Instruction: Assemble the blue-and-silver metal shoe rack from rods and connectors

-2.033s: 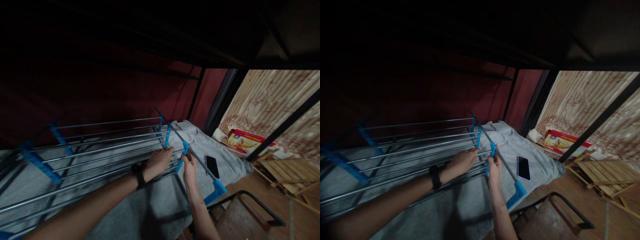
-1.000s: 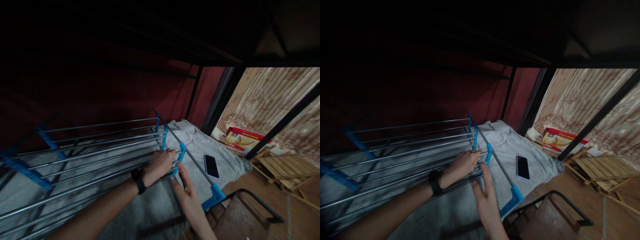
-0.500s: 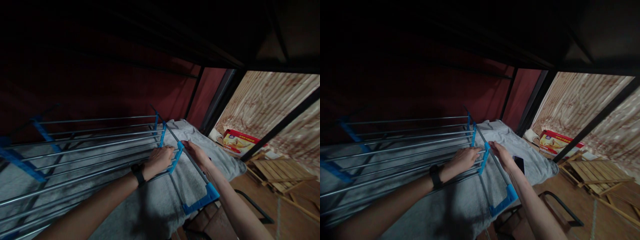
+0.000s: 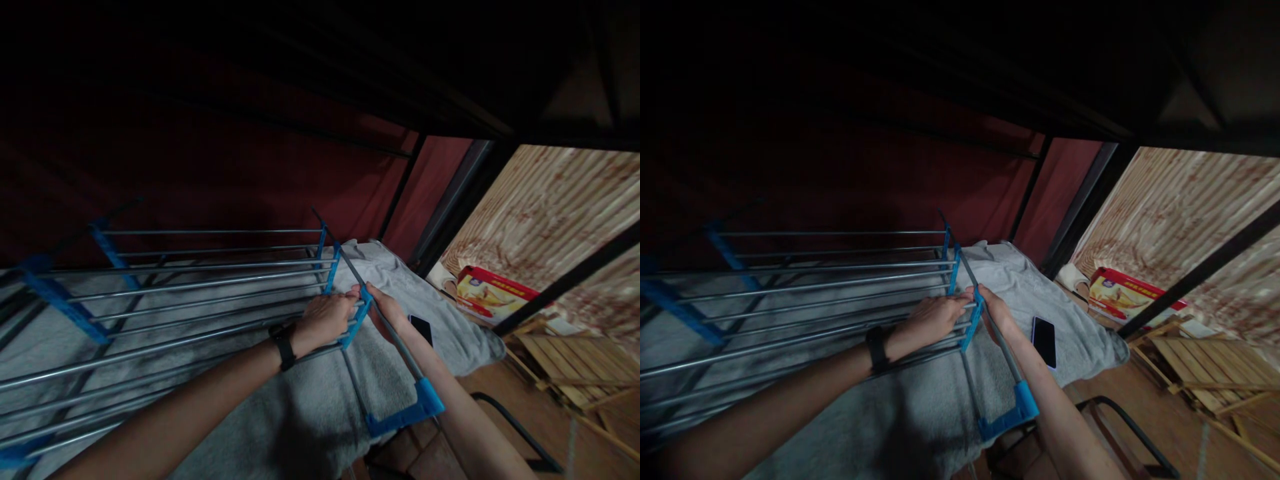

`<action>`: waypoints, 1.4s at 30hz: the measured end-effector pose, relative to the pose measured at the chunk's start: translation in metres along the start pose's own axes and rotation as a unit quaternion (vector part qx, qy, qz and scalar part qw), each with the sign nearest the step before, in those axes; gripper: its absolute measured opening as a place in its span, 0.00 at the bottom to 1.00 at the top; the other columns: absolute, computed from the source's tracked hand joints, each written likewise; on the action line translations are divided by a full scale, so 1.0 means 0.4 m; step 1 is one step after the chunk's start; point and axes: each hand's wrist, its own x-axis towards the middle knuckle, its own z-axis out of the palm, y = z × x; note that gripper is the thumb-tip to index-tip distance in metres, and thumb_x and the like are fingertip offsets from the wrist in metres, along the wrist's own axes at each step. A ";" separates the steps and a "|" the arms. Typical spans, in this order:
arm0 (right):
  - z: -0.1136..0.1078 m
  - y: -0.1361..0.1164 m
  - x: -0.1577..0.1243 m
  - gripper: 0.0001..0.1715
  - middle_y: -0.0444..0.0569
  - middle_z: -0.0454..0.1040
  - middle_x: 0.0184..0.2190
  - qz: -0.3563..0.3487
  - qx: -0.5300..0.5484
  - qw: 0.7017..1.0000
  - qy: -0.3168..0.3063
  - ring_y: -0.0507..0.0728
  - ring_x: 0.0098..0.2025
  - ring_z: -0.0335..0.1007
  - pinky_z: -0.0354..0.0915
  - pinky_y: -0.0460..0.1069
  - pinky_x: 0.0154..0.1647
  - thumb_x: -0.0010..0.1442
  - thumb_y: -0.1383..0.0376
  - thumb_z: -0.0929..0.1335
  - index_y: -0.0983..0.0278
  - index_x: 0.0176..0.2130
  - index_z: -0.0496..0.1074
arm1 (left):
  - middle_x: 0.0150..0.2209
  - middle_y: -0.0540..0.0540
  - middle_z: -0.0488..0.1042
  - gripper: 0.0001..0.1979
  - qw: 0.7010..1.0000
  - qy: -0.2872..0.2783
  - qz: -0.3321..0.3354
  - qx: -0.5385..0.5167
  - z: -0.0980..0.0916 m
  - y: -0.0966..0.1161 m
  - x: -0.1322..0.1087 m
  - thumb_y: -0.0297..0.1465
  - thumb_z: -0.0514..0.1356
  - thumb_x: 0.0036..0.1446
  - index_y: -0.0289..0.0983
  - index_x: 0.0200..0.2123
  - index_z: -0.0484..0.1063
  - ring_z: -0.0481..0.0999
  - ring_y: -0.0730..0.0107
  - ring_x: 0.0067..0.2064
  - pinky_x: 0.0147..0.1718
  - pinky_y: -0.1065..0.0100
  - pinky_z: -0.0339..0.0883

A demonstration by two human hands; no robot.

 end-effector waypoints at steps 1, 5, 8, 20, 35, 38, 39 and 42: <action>0.003 0.001 0.000 0.19 0.50 0.78 0.29 -0.001 -0.006 1.000 0.001 0.63 0.43 0.75 0.69 0.55 0.46 0.56 0.49 0.69 0.61 0.31 0.73 | 0.48 0.43 0.78 0.17 1.000 0.002 -0.001 0.001 0.001 -0.002 -0.001 0.31 0.49 0.66 0.42 0.54 0.69 0.77 0.61 0.50 0.49 0.63 0.68; 0.017 0.001 -0.003 0.20 0.50 0.77 0.28 -0.008 -0.027 1.000 0.010 0.63 0.42 0.75 0.69 0.55 0.45 0.55 0.47 0.68 0.61 0.29 0.72 | 0.47 0.44 0.78 0.17 1.000 0.007 0.006 0.001 0.004 -0.008 -0.006 0.31 0.49 0.66 0.42 0.55 0.69 0.78 0.60 0.49 0.46 0.62 0.69; 0.025 0.002 -0.007 0.19 0.49 0.77 0.28 -0.022 -0.037 0.999 0.013 0.63 0.41 0.75 0.69 0.54 0.43 0.53 0.47 0.69 0.61 0.28 0.72 | 0.47 0.44 0.78 0.17 1.000 0.004 0.007 0.002 0.002 -0.011 -0.011 0.30 0.49 0.65 0.42 0.54 0.69 0.78 0.60 0.48 0.46 0.63 0.69; 0.037 0.003 -0.006 0.22 0.47 0.75 0.24 -0.026 -0.055 0.998 0.003 0.62 0.37 0.74 0.68 0.54 0.40 0.51 0.44 0.70 0.60 0.28 0.72 | 0.45 0.42 0.79 0.18 1.000 0.006 -0.006 -0.008 0.001 -0.012 -0.014 0.32 0.45 0.67 0.40 0.52 0.72 0.79 0.59 0.46 0.45 0.62 0.69; 0.039 0.001 -0.003 0.21 0.46 0.73 0.24 -0.036 -0.076 0.996 -0.003 0.61 0.38 0.73 0.67 0.53 0.41 0.50 0.45 0.70 0.60 0.26 0.69 | 0.43 0.43 0.80 0.15 1.000 -0.001 -0.016 0.009 -0.013 -0.003 -0.020 0.31 0.49 0.66 0.40 0.50 0.72 0.79 0.58 0.45 0.42 0.63 0.69; 0.037 0.006 -0.001 0.21 0.46 0.73 0.24 -0.035 -0.077 0.996 -0.007 0.61 0.38 0.72 0.67 0.53 0.40 0.50 0.45 0.70 0.60 0.27 0.70 | 0.41 0.43 0.80 0.15 1.000 0.005 -0.017 0.011 -0.009 -0.006 -0.020 0.32 0.49 0.66 0.39 0.49 0.73 0.79 0.58 0.44 0.42 0.63 0.69; 0.037 0.008 0.000 0.21 0.46 0.73 0.24 -0.035 -0.076 0.997 -0.007 0.61 0.38 0.72 0.67 0.53 0.40 0.50 0.45 0.70 0.60 0.28 0.70 | 0.41 0.43 0.80 0.15 1.000 0.006 -0.015 0.011 -0.008 -0.006 -0.020 0.32 0.49 0.65 0.39 0.48 0.73 0.79 0.58 0.44 0.42 0.62 0.69; 0.036 0.015 0.001 0.21 0.46 0.73 0.24 -0.036 -0.064 0.997 0.002 0.61 0.38 0.73 0.67 0.53 0.40 0.49 0.46 0.70 0.60 0.27 0.69 | 0.43 0.42 0.80 0.16 1.000 0.008 -0.010 0.009 -0.008 -0.006 -0.020 0.32 0.49 0.65 0.38 0.48 0.73 0.79 0.56 0.45 0.42 0.61 0.69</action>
